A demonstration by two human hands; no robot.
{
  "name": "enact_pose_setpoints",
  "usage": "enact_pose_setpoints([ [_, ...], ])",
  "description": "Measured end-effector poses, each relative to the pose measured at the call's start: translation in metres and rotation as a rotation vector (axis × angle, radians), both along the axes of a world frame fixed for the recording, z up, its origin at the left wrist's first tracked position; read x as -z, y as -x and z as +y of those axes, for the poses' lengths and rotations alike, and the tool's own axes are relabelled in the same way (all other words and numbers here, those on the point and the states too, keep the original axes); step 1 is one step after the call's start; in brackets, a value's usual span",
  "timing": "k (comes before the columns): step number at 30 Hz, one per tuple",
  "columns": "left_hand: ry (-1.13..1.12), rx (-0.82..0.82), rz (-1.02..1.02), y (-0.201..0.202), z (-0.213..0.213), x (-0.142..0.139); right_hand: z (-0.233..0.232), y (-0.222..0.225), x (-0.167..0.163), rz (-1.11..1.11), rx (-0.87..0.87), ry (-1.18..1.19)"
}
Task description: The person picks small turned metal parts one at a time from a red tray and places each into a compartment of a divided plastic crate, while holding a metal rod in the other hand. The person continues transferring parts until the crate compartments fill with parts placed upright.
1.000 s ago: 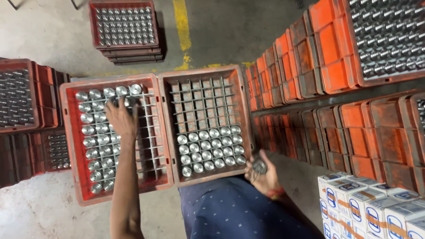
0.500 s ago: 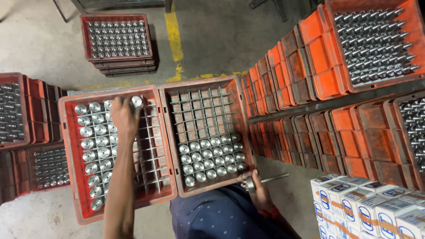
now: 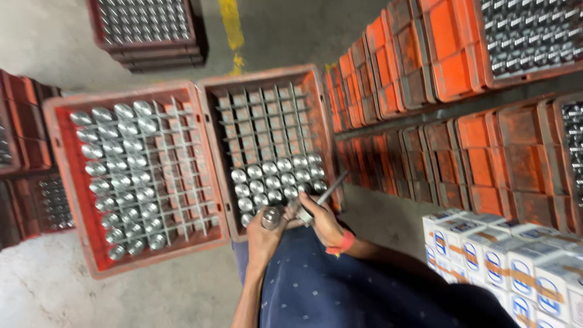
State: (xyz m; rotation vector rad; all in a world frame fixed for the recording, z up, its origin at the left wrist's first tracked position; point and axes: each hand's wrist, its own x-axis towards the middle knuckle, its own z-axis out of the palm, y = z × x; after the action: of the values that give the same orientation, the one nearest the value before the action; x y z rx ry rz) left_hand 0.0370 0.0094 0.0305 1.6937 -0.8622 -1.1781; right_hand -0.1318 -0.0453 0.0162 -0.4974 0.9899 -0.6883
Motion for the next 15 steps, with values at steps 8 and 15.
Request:
enact_pose_setpoints([
  [8, -0.208, 0.133, -0.212, 0.040, 0.009, -0.047, -0.009, -0.007, -0.043, 0.056, -0.196, 0.147],
  [15, -0.237, 0.299, -0.187, 0.048, 0.015, -0.032, -0.010, 0.019, -0.036, -0.026, -0.436, 0.559],
])
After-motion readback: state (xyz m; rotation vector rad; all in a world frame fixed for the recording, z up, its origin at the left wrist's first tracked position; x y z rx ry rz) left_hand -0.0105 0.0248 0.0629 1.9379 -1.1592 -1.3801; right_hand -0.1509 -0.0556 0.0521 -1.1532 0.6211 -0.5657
